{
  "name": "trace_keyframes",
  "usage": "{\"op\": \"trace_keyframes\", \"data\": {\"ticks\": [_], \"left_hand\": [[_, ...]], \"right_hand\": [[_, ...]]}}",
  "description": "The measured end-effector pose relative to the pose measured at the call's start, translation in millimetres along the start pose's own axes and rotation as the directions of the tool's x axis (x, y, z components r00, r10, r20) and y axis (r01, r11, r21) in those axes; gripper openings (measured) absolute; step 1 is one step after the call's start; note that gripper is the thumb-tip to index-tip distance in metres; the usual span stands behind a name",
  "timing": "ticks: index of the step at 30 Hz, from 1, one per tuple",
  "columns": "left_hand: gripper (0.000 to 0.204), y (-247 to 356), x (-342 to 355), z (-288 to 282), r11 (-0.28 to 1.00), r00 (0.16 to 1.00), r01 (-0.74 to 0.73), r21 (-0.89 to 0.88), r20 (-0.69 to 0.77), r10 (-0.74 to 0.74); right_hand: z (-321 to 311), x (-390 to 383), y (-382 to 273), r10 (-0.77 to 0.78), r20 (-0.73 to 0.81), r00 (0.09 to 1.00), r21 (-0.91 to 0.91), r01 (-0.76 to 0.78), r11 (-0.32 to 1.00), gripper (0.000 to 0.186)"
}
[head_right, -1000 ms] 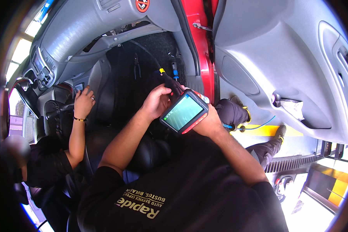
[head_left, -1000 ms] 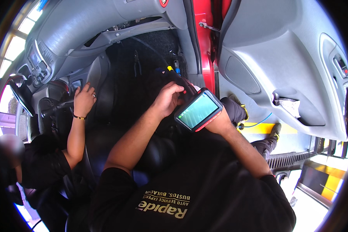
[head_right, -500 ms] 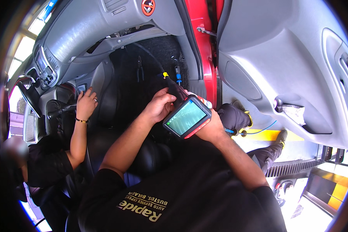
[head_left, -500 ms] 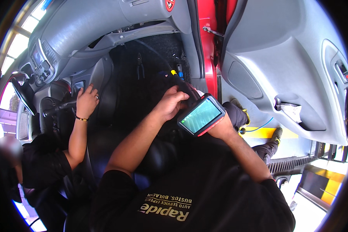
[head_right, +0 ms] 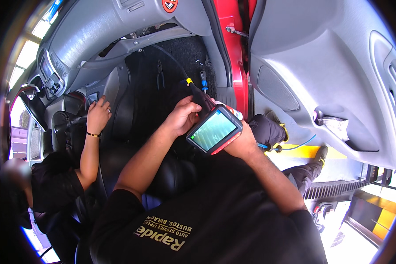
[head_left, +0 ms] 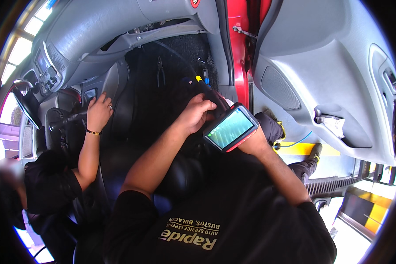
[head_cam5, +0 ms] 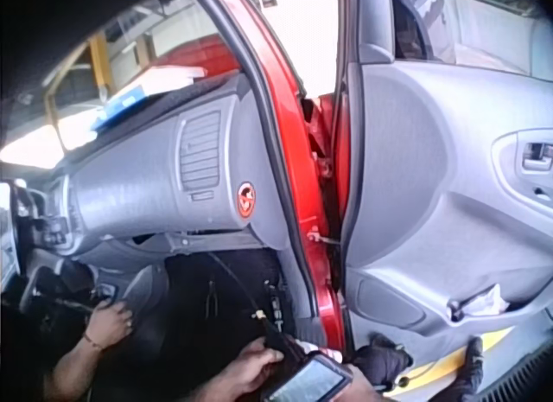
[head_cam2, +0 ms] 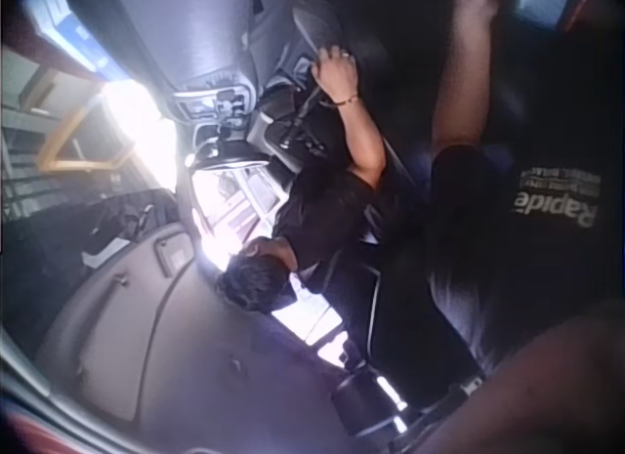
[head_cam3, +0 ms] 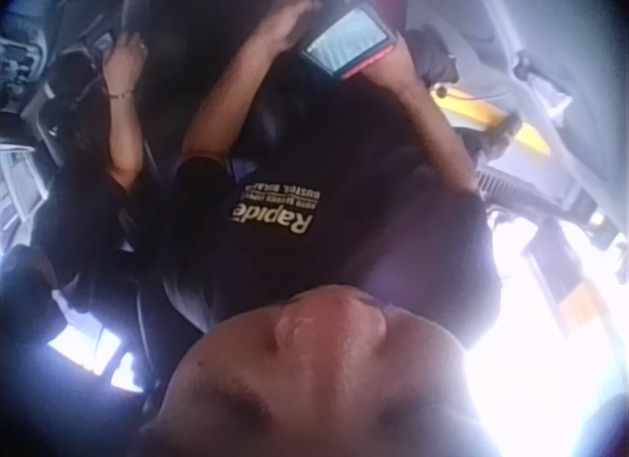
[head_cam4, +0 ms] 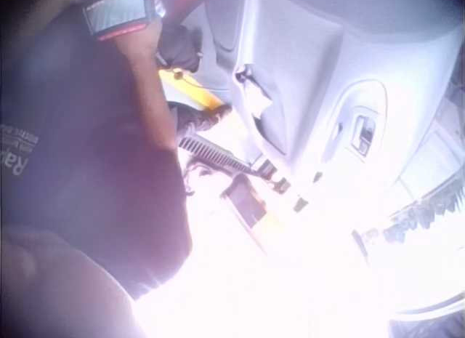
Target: The person applies refrigerant to the passenger-side dashboard area using a spray can, then uses a digital diagnostic tool to monitor readings while a second person operates the vehicle's climate controls. The person moves the diagnostic probe along the dashboard and floor area, checking for changes in the displayed data.
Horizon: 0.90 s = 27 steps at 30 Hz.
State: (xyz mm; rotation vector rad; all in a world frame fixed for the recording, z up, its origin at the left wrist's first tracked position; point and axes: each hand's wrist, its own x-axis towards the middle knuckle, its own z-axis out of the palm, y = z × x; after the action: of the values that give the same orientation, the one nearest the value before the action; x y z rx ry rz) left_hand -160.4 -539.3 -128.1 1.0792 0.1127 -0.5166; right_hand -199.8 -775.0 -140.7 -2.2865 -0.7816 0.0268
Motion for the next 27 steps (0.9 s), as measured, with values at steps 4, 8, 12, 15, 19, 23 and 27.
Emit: {"op": "trace_keyframes", "data": {"ticks": [4,8,12,15,19,23,27], "left_hand": [[0.035,2.4,-2.6,4.1,1.0,1.0,-0.001,0.009,-0.014,0.001],[0.036,2.1,-3.3,5.1,1.0,1.0,-0.015,-0.005,-0.01,0.014],[0.038,3.3,-3.3,5.7,1.0,1.0,-0.009,0.005,-0.014,0.009],[0.039,5.0,-4.5,7.2,1.0,1.0,-0.005,0.011,-0.017,0.005],[0.039,6.3,-5.6,9.8,1.0,1.0,0.0,0.013,-0.027,0.0],[0.039,5.7,-4.5,7.5,1.0,1.0,0.01,-0.003,-0.016,-0.01],[0.038,5.5,-4.5,8.0,1.0,1.0,0.001,0.002,-0.016,-0.001]], "right_hand": [[-3.1,0.9,-3.5,-0.032,-0.028,0.999,-0.017,0.032,0.999,0.022],[1.8,-1.1,0.7,-0.047,-0.066,0.997,-0.005,0.046,0.999,0.022],[3.6,-0.5,2.2,-0.035,-0.057,0.998,-0.009,0.034,0.999,0.022],[2.2,-0.5,1.9,0.023,0.005,1.0,0.019,-0.023,1.0,0.028],[1.6,0.2,3.7,0.003,0.003,1.0,0.039,-0.003,0.999,0.039],[0.0,0.1,0.9,0.028,0.009,1.0,0.04,-0.029,0.999,0.037],[0.0,-0.6,1.9,0.023,0.005,1.0,0.057,-0.024,0.998,0.036]]}}
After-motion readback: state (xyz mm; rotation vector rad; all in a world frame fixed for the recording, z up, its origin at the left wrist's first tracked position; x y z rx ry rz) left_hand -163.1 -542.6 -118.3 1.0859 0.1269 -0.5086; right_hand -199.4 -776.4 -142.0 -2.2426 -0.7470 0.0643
